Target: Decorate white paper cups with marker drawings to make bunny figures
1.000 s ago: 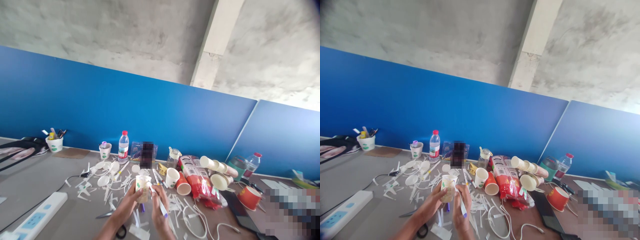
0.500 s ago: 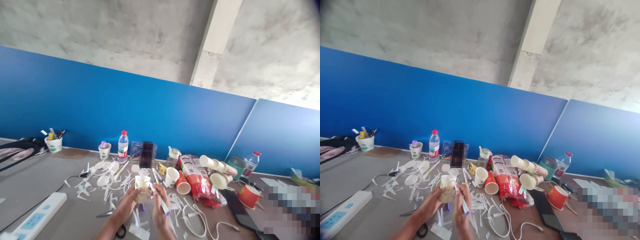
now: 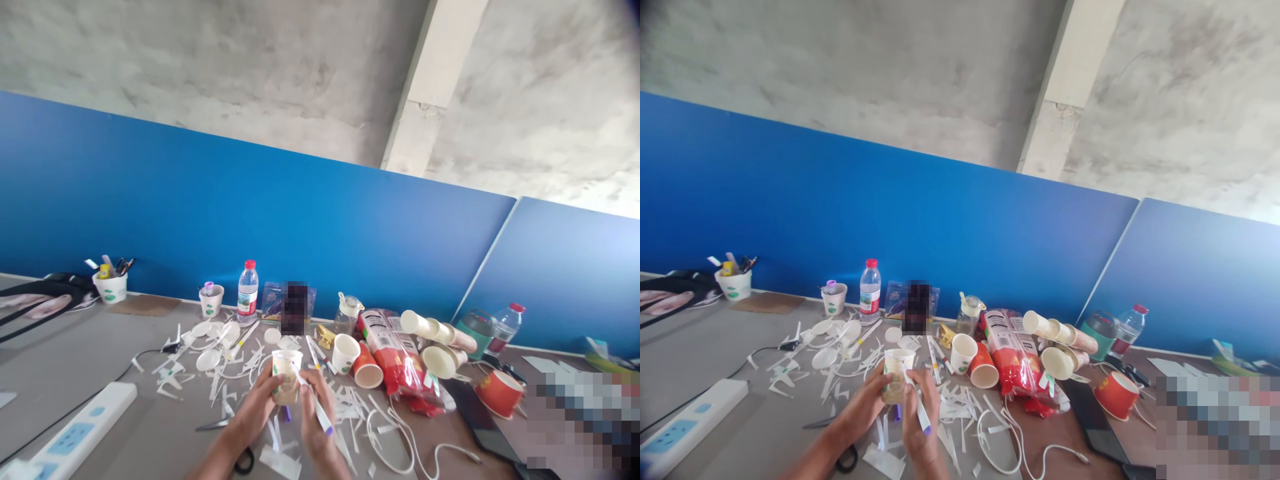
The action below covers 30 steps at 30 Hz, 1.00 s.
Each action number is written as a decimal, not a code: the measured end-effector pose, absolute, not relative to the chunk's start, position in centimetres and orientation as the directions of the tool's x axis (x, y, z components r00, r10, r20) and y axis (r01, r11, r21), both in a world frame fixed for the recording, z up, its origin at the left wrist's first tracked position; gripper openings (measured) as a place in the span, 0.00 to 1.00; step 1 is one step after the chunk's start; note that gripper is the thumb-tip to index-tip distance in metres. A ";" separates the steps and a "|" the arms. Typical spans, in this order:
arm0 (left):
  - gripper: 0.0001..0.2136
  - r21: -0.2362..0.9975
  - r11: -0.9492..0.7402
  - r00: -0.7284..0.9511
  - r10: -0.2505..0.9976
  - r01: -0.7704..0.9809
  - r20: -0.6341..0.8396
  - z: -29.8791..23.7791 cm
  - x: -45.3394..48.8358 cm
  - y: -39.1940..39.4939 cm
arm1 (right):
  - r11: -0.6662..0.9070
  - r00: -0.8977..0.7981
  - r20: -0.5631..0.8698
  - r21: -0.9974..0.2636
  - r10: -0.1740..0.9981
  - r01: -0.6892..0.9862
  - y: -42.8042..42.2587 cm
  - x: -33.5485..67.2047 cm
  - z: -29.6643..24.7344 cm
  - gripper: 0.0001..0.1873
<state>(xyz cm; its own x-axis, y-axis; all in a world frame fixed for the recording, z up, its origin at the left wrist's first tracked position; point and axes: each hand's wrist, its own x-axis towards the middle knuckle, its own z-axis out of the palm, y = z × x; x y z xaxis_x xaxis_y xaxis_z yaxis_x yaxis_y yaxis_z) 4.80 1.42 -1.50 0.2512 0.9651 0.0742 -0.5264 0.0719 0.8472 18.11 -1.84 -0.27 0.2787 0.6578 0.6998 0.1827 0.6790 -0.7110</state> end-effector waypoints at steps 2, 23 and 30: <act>0.21 0.846 0.065 0.250 0.965 -0.529 0.082 -1.7 4.8 1.5 | 0.677 0.276 0.700 -0.712 0.659 0.187 -1.8 18.2 -0.3 0.19; 0.29 0.836 0.111 0.275 0.960 -0.537 0.049 -0.3 5.0 1.1 | 0.631 0.325 0.644 -0.759 0.692 0.161 -1.3 18.4 -1.0 0.25; 0.28 0.865 0.090 0.263 0.964 -0.494 0.050 -0.7 5.0 1.0 | 0.635 0.316 0.647 -0.757 0.694 0.156 -1.5 18.3 -0.7 0.24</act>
